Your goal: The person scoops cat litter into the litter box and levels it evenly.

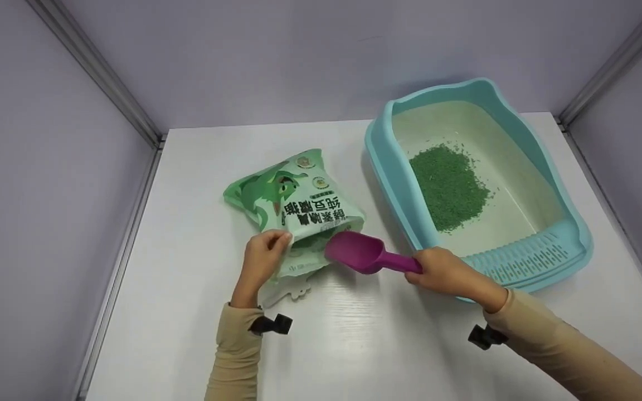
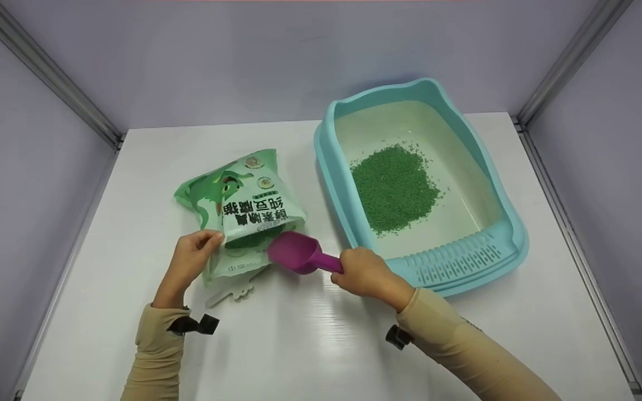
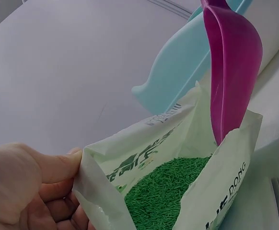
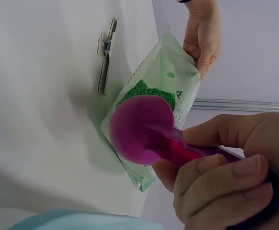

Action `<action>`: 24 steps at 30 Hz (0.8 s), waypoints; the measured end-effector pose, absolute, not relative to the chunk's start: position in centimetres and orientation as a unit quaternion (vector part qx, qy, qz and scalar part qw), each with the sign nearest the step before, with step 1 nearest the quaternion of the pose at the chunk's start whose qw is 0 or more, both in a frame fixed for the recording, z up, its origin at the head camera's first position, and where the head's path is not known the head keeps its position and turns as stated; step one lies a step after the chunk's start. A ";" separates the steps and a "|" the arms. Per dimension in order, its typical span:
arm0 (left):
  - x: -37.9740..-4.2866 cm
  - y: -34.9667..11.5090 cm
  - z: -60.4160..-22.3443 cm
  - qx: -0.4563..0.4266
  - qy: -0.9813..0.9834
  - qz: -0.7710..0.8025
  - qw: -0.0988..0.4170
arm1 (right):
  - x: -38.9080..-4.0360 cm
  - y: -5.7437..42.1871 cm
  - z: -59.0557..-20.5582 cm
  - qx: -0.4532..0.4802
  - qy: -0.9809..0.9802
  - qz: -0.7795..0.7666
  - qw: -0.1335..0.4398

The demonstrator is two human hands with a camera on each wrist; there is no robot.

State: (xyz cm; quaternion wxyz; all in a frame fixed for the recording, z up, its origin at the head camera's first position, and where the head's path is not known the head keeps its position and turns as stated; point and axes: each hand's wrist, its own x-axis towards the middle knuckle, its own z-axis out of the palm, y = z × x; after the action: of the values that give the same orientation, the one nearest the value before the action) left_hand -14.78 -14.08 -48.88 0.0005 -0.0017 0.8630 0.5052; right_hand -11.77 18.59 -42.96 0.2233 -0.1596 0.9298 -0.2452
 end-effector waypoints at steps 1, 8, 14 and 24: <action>-14.8 -14.1 -48.9 0.002 0.864 0.504 0.000 | -11.8 18.5 -43.0 -0.159 0.930 -0.244 0.223; -14.8 -14.1 -49.0 0.013 0.865 0.501 -0.005 | -11.8 18.1 -43.6 -0.159 0.935 -0.241 0.204; -14.9 -14.0 -49.1 0.000 0.866 0.500 -0.002 | -11.4 17.2 -44.3 -0.144 0.945 -0.232 0.182; -15.0 -13.9 -49.2 -0.022 0.865 0.501 0.006 | -10.5 16.4 -44.6 -0.138 0.964 -0.193 0.121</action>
State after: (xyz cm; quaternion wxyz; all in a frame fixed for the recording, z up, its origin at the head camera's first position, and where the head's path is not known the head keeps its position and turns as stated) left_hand -14.95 -13.90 -49.22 0.0062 -0.0218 0.8652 0.5009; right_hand -10.45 16.41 -44.59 0.1207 -0.1382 0.9638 -0.1934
